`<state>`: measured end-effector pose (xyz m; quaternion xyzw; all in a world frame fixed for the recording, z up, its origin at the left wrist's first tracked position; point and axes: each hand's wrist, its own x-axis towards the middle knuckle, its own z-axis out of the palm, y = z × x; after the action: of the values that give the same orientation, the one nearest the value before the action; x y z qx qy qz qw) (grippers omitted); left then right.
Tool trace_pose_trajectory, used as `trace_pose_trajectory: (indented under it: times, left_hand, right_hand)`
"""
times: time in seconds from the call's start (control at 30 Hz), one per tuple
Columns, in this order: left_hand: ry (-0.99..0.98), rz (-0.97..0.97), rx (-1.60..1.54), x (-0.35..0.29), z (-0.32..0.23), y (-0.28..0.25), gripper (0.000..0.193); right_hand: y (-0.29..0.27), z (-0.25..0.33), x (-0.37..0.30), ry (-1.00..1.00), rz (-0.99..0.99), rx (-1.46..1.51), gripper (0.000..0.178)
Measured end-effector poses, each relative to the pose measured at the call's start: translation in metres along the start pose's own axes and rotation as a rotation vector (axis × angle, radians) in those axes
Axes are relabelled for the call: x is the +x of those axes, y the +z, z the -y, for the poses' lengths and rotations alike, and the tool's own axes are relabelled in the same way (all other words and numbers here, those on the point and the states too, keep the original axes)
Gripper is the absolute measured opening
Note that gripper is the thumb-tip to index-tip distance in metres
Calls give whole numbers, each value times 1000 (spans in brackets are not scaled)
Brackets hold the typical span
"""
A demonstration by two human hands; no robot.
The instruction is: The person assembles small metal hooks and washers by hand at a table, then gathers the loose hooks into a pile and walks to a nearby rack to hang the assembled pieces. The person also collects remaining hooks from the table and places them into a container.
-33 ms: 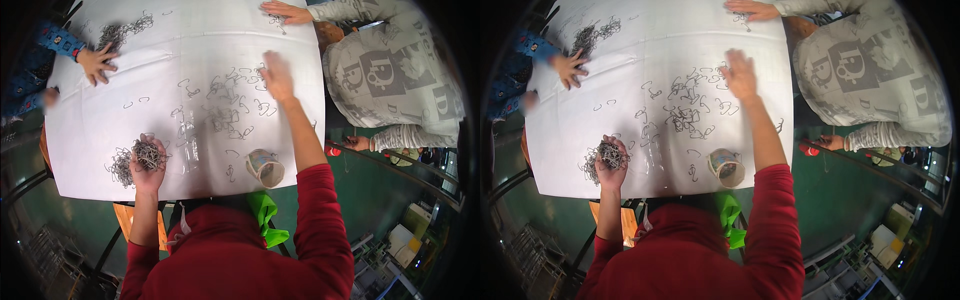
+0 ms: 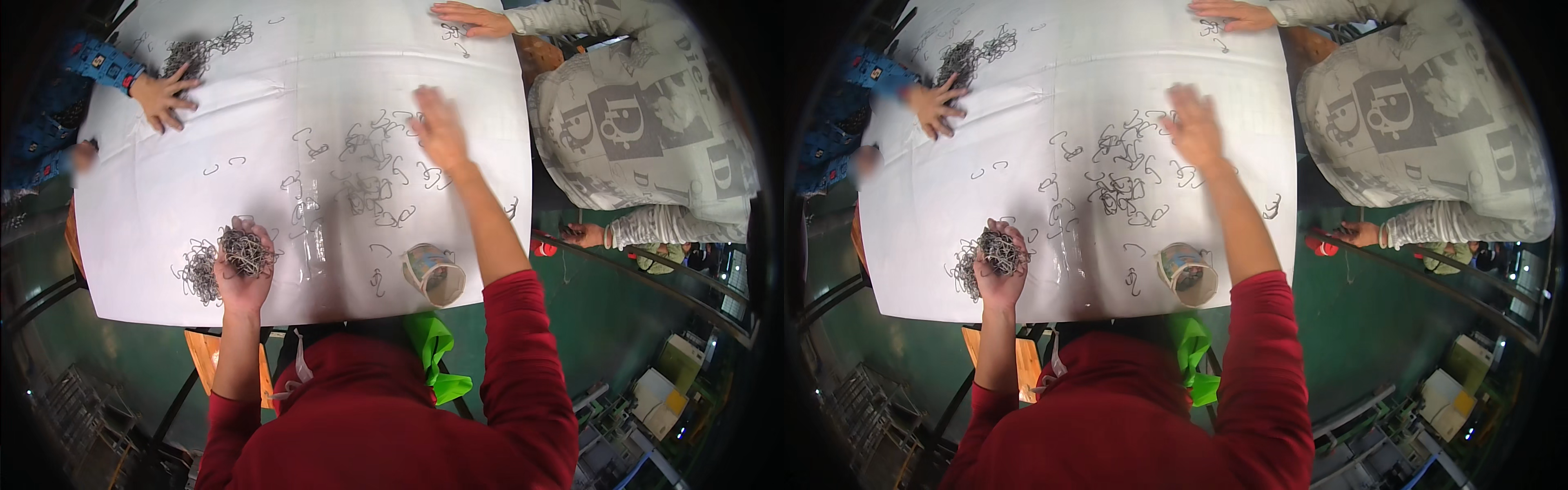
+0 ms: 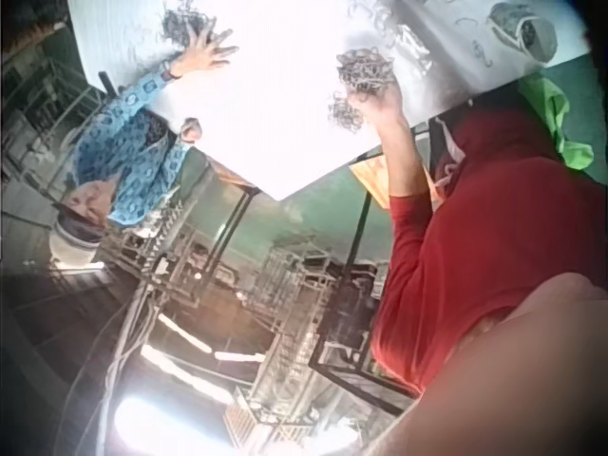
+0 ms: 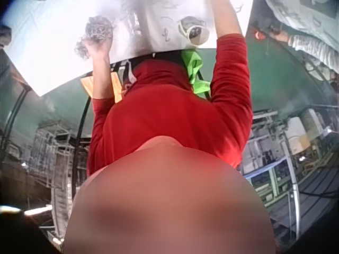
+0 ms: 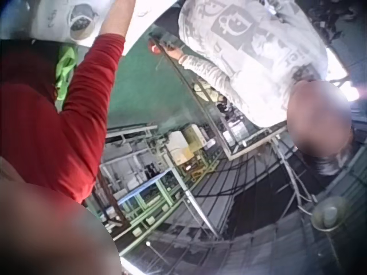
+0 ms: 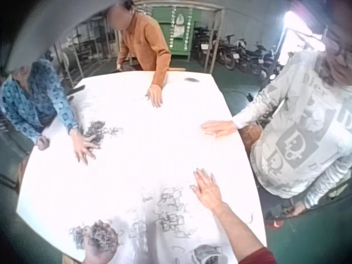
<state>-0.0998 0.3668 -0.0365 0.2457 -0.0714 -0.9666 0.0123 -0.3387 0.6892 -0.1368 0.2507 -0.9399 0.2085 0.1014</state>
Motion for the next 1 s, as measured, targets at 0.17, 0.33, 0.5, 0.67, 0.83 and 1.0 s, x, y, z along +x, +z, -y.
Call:
trace_pose_trajectory:
  times: [0.17, 0.33, 0.5, 0.67, 0.83, 1.0]
  left_hand:
    - [-11, 28, -21, -8, 8, -2, 26]
    - [32, 34, -57, -16, 17, -6, 25]
    - [34, 14, -119, -37, 16, -20, 25]
    - [11, 28, -112, -52, -4, -29, 25]
    - [-50, 5, -71, -57, -33, -32, 23]
    - [-58, 1, -52, -61, -65, -43, 24]
  right_hand:
    - [21, 134, -7, -220, 247, 343, 54]
    - [9, 174, 1, 27, 0, 271, 62]
    - [-15, 120, 11, 953, -56, -1, 77]
    - [-37, 97, -19, 1290, 177, -2, 83]
    - [-8, 152, -52, 1206, 118, 33, 81]
    - [40, 196, -63, 711, -153, -83, 63]
